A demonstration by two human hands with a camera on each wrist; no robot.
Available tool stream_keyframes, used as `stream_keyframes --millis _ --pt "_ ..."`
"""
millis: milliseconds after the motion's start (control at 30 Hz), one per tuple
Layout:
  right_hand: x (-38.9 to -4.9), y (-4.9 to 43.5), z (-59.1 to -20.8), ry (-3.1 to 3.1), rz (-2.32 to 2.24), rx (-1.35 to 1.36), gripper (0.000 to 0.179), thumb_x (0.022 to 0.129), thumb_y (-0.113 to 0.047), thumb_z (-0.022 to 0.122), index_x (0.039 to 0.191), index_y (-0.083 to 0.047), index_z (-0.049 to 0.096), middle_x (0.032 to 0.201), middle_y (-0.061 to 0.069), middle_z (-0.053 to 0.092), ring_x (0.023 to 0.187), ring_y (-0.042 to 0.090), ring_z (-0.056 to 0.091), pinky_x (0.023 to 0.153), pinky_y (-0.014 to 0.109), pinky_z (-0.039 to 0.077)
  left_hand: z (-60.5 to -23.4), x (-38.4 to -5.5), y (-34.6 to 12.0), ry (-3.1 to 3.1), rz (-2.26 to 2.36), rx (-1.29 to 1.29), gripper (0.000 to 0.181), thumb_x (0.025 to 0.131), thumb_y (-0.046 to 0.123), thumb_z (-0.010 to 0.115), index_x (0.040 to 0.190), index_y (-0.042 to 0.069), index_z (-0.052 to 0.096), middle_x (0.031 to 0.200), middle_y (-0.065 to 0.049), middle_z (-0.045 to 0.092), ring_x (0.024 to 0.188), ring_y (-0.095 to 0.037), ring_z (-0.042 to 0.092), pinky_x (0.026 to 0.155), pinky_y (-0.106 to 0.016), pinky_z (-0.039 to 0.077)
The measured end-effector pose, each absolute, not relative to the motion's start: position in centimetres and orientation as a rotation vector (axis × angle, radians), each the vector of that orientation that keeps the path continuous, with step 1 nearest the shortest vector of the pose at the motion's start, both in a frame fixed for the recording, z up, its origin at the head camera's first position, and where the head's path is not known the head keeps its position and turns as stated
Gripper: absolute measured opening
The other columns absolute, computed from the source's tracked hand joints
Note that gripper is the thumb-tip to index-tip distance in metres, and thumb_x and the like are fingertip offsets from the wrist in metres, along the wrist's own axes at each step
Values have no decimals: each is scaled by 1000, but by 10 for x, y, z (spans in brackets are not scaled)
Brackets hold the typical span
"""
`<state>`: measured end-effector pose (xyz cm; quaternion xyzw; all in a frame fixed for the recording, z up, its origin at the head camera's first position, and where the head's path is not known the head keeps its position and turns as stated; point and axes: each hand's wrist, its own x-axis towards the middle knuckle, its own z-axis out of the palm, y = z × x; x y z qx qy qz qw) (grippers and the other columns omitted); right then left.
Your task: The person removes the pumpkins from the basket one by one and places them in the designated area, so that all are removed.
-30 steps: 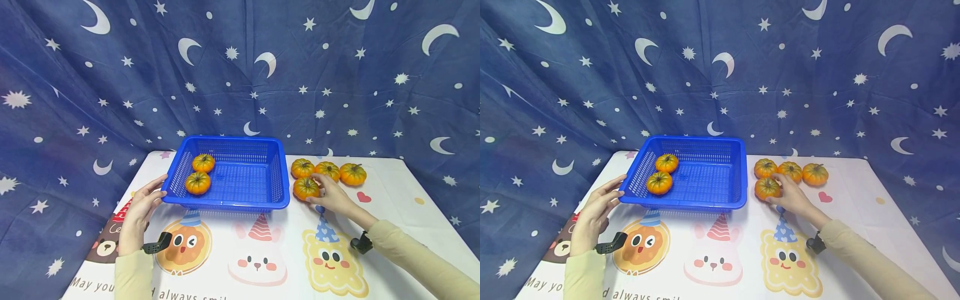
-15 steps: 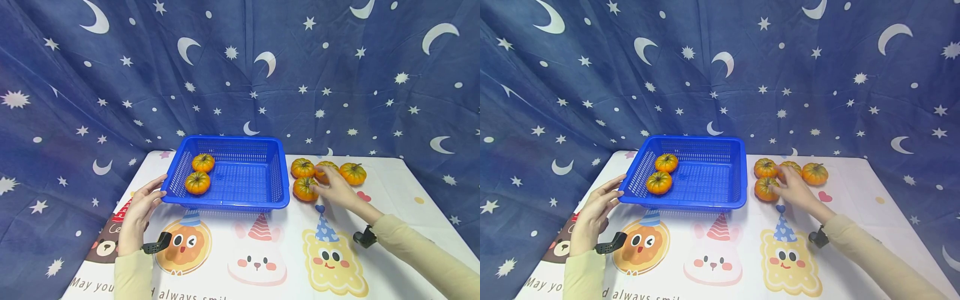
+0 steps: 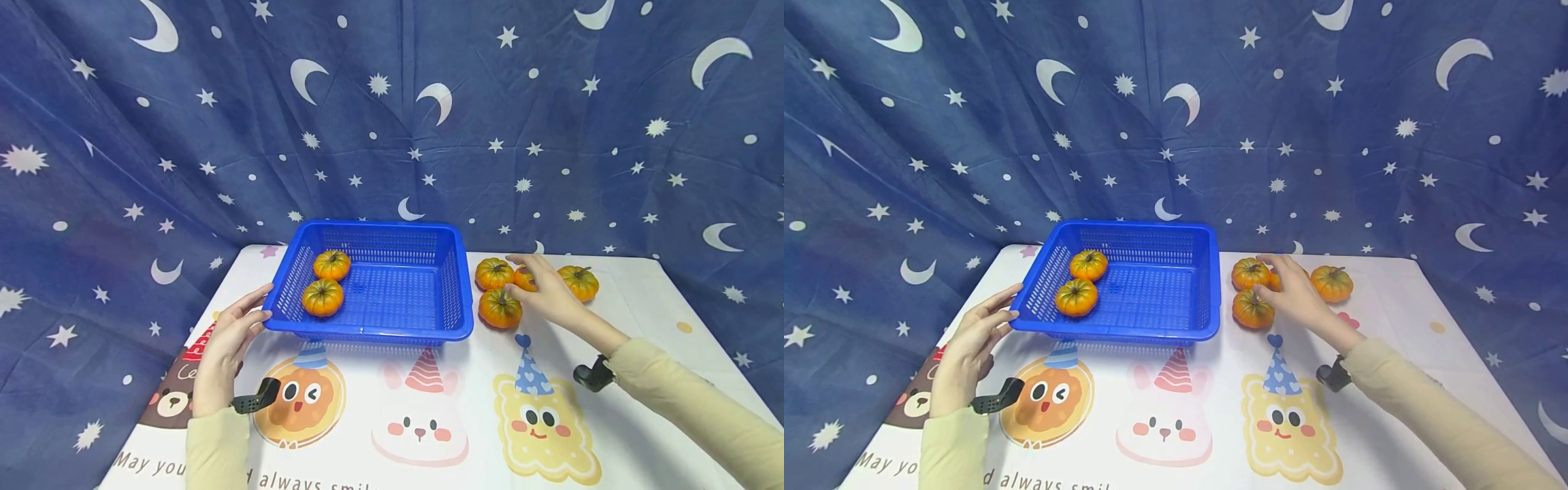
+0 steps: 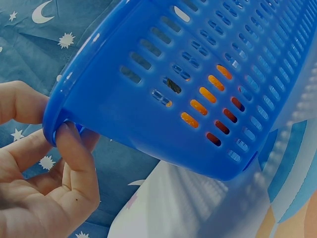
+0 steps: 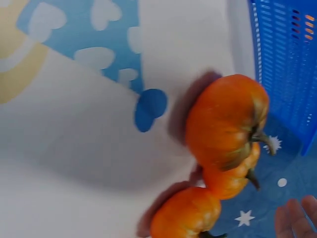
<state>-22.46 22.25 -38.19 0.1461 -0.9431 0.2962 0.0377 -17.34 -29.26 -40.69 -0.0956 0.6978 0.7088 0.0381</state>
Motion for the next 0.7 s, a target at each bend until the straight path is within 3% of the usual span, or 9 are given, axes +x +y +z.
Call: stream_keyframes --millis 467,700 --pt "-234 198 -357 -2831 872 569 56 90 -18 63 140 -6 43 136 19 47 120 36 48 97 54 44 -408 -174 -292 2151 2166 -304 58 93 4 55 148 7 37 119 7 46 101 -4 58 85 -15 51" --pt "-238 178 -342 -2837 887 605 56 91 -24 62 142 -10 43 139 16 46 127 36 45 102 58 40 -407 -173 -291 2132 2187 -293 58 92 4 57 147 8 39 116 8 48 98 -2 59 83 -15 51"
